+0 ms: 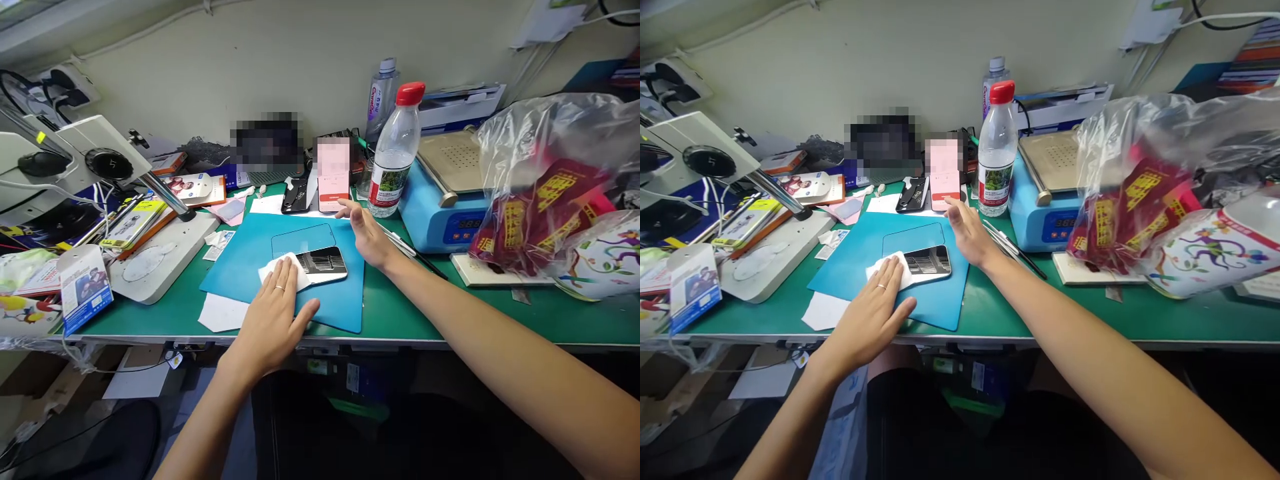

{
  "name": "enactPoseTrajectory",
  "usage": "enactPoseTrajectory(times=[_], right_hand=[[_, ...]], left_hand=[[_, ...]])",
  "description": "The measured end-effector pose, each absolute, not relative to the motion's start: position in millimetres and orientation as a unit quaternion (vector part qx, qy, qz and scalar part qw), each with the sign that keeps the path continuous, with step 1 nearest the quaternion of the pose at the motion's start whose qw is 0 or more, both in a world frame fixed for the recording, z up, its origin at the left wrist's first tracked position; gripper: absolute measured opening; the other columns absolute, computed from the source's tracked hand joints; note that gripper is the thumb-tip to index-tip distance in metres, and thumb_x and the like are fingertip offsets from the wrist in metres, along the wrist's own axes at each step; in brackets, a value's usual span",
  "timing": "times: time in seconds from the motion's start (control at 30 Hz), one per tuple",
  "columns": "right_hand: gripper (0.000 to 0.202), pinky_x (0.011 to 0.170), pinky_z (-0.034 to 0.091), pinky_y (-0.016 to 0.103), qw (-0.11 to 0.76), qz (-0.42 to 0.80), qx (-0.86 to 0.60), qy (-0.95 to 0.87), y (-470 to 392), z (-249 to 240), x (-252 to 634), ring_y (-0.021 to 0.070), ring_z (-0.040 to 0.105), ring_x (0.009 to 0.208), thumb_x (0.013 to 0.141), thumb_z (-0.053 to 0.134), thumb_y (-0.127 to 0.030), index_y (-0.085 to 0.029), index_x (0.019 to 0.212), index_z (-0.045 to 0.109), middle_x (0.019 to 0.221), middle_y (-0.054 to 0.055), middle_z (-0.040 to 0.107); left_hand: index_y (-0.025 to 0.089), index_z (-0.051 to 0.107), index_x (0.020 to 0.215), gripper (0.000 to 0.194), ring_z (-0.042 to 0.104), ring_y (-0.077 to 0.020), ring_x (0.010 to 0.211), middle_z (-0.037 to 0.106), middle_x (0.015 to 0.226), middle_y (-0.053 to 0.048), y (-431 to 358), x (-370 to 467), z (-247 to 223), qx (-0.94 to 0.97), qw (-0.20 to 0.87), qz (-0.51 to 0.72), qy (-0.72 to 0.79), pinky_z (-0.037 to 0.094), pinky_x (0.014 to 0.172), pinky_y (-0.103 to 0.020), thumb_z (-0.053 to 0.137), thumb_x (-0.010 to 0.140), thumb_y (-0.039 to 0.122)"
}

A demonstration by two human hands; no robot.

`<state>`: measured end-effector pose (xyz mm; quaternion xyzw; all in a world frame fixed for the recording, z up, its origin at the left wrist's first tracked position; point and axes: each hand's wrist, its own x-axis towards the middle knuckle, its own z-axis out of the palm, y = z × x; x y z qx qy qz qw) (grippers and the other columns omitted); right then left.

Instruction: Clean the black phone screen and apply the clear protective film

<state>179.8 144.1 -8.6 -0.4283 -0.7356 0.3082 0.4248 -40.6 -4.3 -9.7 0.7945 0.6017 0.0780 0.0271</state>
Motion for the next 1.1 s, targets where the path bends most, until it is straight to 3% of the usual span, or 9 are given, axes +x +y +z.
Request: enactPoseTrajectory(times=[0.13,0.3,0.57,0.73,0.9,1.1], right_hand=[[0.103,0.121,0.035,0.056,0.438,0.291,-0.429,-0.734,147.4,-12.0,179.0,0.0332,0.056,0.133,0.089,0.006,-0.09,-0.023,0.148,0.057,0.127,0.013,0.073],[0.105,0.119,0.038,0.057,0.435,0.28,-0.44,-0.734,148.9,-13.7,180.2,0.0339,0.058,0.13,0.089,0.007,-0.091,-0.019,0.145,0.059,0.126,0.015,0.073],[0.098,0.121,0.035,0.059,0.427,0.223,-0.446,-0.755,144.1,-10.2,176.7,0.0341,0.053,0.134,0.091,0.005,-0.087,-0.026,0.143,0.061,0.131,0.013,0.069],[0.095,0.122,0.033,0.059,0.42,0.174,-0.432,-0.778,143.7,-10.3,175.4,0.0343,0.05,0.133,0.093,0.007,-0.085,-0.027,0.143,0.063,0.135,0.014,0.067],[0.099,0.12,0.036,0.058,0.418,0.195,-0.432,-0.775,147.7,-10.7,177.1,0.0338,0.058,0.129,0.093,0.006,-0.087,-0.023,0.141,0.064,0.131,0.016,0.069],[0.092,0.116,0.043,0.059,0.393,0.254,-0.445,-0.764,151.8,-12.6,181.6,0.0344,0.061,0.128,0.094,0.014,-0.087,-0.025,0.134,0.068,0.132,0.016,0.07]], left_hand=[[-0.008,0.029,0.162,0.093,0.017,-0.0373,0.163,0.022,0.172,-0.029,18.4,3.3,-3.8,0.785,0.037,0.081,0.613,0.023,0.133,-0.053,0.031,0.107,0.068],[-0.006,0.031,0.162,0.098,0.019,-0.0363,0.163,0.023,0.172,-0.027,17.9,47.9,3.4,0.815,0.069,0.102,0.566,0.024,0.133,-0.049,0.031,0.104,0.073],[0.006,0.03,0.165,0.078,0.017,-0.0275,0.164,0.022,0.175,-0.018,-13.6,-40.2,-0.4,0.803,0.074,0.097,0.583,0.024,0.133,-0.047,0.024,0.111,0.061],[-0.001,0.029,0.164,0.09,0.018,-0.0332,0.164,0.021,0.173,-0.024,4.9,-20.5,-3.6,0.776,0.064,0.112,0.617,0.024,0.133,-0.052,0.027,0.107,0.069],[-0.002,0.036,0.162,0.1,0.02,-0.033,0.163,0.028,0.171,-0.023,19.1,38.0,4.3,0.821,0.102,0.138,0.544,0.022,0.134,-0.046,0.028,0.102,0.078],[0.004,0.036,0.163,0.09,0.025,-0.0287,0.162,0.03,0.172,-0.017,8.6,-4.0,4.9,0.814,0.109,0.144,0.552,0.028,0.132,-0.044,0.025,0.106,0.072]])
